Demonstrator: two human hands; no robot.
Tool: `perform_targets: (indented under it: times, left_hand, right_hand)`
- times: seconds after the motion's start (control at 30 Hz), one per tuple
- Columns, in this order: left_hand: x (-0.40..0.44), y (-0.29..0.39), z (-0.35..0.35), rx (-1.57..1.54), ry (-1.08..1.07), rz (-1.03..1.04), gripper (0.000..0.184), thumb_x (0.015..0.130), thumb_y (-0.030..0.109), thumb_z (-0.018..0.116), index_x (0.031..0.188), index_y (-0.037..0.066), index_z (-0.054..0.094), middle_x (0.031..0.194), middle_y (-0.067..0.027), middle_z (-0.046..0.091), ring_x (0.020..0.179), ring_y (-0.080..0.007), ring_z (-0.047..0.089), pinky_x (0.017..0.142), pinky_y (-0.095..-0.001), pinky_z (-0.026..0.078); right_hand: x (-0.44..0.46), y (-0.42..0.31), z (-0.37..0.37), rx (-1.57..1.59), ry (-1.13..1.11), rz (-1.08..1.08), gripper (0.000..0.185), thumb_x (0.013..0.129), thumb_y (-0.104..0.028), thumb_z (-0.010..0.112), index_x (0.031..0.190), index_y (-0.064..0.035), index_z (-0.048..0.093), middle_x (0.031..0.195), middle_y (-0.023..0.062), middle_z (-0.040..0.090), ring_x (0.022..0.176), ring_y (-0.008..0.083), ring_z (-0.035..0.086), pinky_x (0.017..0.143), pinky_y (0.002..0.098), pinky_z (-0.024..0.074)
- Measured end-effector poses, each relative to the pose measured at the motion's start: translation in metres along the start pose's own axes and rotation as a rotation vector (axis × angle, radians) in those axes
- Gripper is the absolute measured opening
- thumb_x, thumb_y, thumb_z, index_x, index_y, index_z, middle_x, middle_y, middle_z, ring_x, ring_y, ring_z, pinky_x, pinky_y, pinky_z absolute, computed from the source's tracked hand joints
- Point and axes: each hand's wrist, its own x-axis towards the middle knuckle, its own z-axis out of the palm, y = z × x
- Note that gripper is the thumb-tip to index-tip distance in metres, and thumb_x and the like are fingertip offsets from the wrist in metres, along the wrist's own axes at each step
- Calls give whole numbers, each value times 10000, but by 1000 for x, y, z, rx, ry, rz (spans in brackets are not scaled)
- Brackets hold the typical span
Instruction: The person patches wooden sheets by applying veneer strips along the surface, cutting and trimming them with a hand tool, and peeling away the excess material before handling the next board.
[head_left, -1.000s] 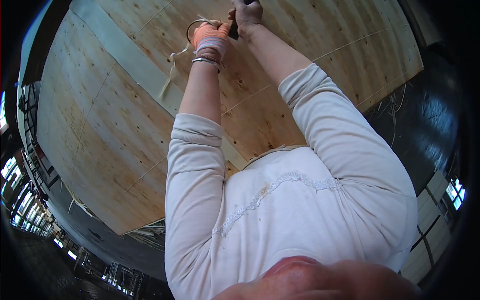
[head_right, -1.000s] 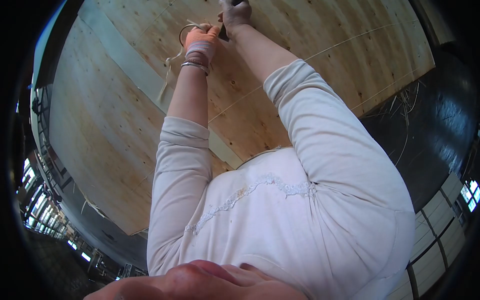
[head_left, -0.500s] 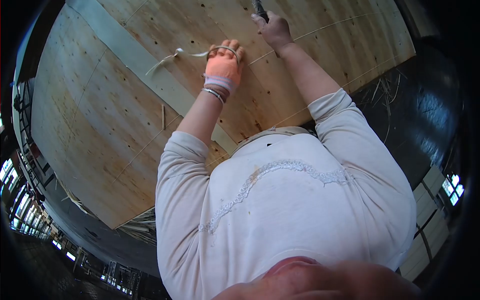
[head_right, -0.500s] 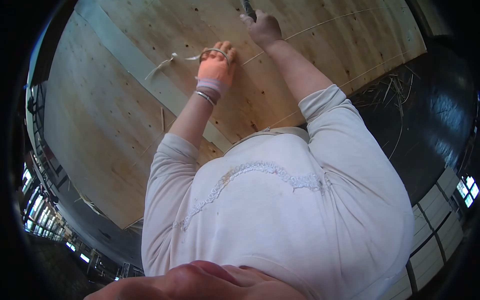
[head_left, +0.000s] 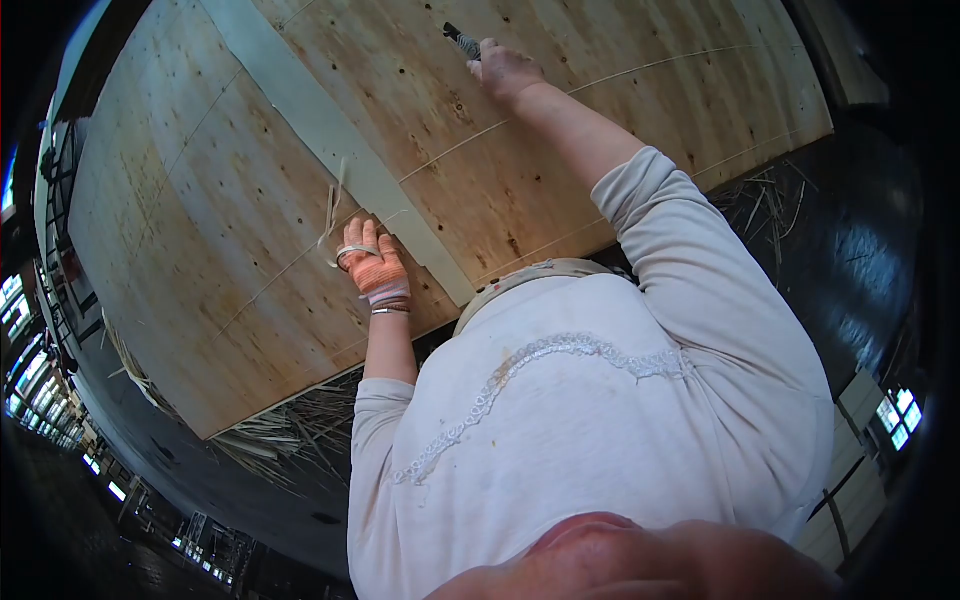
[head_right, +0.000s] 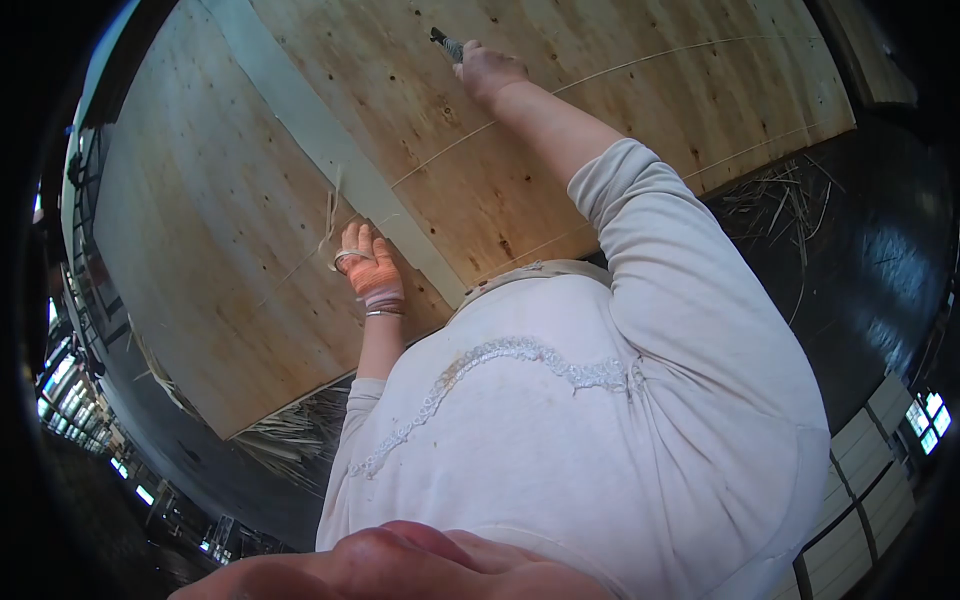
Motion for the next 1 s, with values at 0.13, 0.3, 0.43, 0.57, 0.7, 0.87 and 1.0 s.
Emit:
perform_targets:
  times: [0.13,0.3,0.43,0.57,0.7,0.87,1.0]
  left_hand:
    - [2,10,-3,159,-85,13,395,860,166,593,1219,2,605,1380,-147,496,1298,-357,410,1114,-453,283]
    - [3,4,2,168,-87,18,414,859,182,587,1236,9,596,1380,-145,495,1301,-364,406,1123,-455,273]
    - [1,2,7,188,-26,32,418,859,200,582,1236,20,598,1384,-138,494,1307,-351,407,1118,-456,277]
    - [-2,-2,11,189,-20,26,420,867,236,572,1237,38,602,1386,-130,496,1310,-332,415,1112,-466,281]
    - [-4,-1,10,193,-4,33,419,867,202,574,1243,19,605,1382,-145,500,1309,-342,411,1119,-436,284]
    - [-4,4,9,222,56,34,405,880,216,561,1225,15,626,1347,-144,542,1282,-328,452,1111,-420,308]
    - [-6,-1,14,279,23,33,432,908,287,537,1281,74,582,1404,-104,490,1322,-281,412,1110,-439,297]
  right_hand:
    - [16,-6,0,-80,-21,-11,407,946,-397,536,1173,-61,512,1106,163,672,1037,351,649,882,482,498]
    - [26,-8,12,-157,-35,38,417,940,-394,540,1195,-64,520,1116,151,681,1052,325,654,897,461,498]
    - [18,1,16,-197,-53,24,411,943,-390,526,1190,-61,524,1122,145,683,1056,311,656,906,459,496]
    - [4,10,23,-217,-58,6,408,943,-378,514,1182,-48,523,1128,145,681,1061,311,654,905,457,498]
    - [-24,19,21,-210,-91,-9,407,940,-369,517,1176,-38,519,1128,154,678,1058,323,651,900,455,501]
    - [-69,31,23,-181,-107,-12,400,934,-356,523,1169,-32,519,1124,166,675,1057,330,648,900,453,500]
    - [-96,50,35,-191,-132,-6,408,924,-357,535,1192,-50,516,1162,186,655,1102,319,628,943,451,477]
